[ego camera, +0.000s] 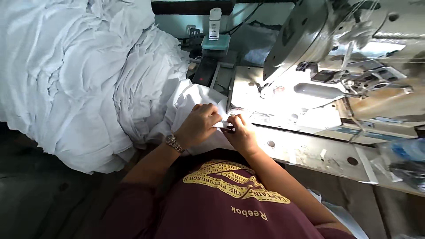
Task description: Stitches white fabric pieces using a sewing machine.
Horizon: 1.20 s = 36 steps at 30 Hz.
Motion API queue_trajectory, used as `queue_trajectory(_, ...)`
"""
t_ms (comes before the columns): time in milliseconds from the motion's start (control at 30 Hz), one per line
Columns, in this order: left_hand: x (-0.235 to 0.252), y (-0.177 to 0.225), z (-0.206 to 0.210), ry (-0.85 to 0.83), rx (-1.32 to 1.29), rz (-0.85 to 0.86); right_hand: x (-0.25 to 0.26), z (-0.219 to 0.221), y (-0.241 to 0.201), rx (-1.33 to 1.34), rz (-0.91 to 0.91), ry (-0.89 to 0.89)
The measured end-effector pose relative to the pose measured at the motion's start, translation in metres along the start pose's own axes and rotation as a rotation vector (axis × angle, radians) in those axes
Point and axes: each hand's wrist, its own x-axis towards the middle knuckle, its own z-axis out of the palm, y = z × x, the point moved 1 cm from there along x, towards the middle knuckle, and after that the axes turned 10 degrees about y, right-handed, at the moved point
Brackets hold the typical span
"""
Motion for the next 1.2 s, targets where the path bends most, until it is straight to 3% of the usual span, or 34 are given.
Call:
queue_trajectory(300,0.002,0.010,-0.007,-0.082,0.110,0.012,-0.001,-0.010,0.002,-0.076,-0.020,0.039)
queue_trajectory(400,0.006,0.005,-0.011,-0.064,0.154,-0.021,0.001,-0.011,0.002,0.020,0.043,0.038)
queue_trajectory(567,0.013,0.008,-0.004,0.007,-0.060,-0.094,0.003,-0.009,0.003,0.339,0.138,0.039)
queue_trajectory(733,0.045,0.004,0.009,0.018,-0.164,-0.168,0.013,-0.028,-0.007,0.720,0.595,-0.143)
queue_trajectory(867,0.097,-0.010,0.030,0.035,-0.057,-0.236,0.014,-0.049,0.000,0.634,0.877,-0.062)
queue_trajectory(1000,0.146,-0.010,0.061,-0.236,0.061,-0.337,-0.003,-0.070,0.017,0.421,0.690,0.157)
queue_trajectory(1100,0.167,-0.009,0.083,-0.217,-0.044,-0.340,0.000,-0.079,0.032,0.339,0.596,0.193)
queue_trajectory(1200,0.197,-0.001,0.076,-0.376,-0.035,-0.479,0.014,-0.076,0.040,0.178,0.574,0.174)
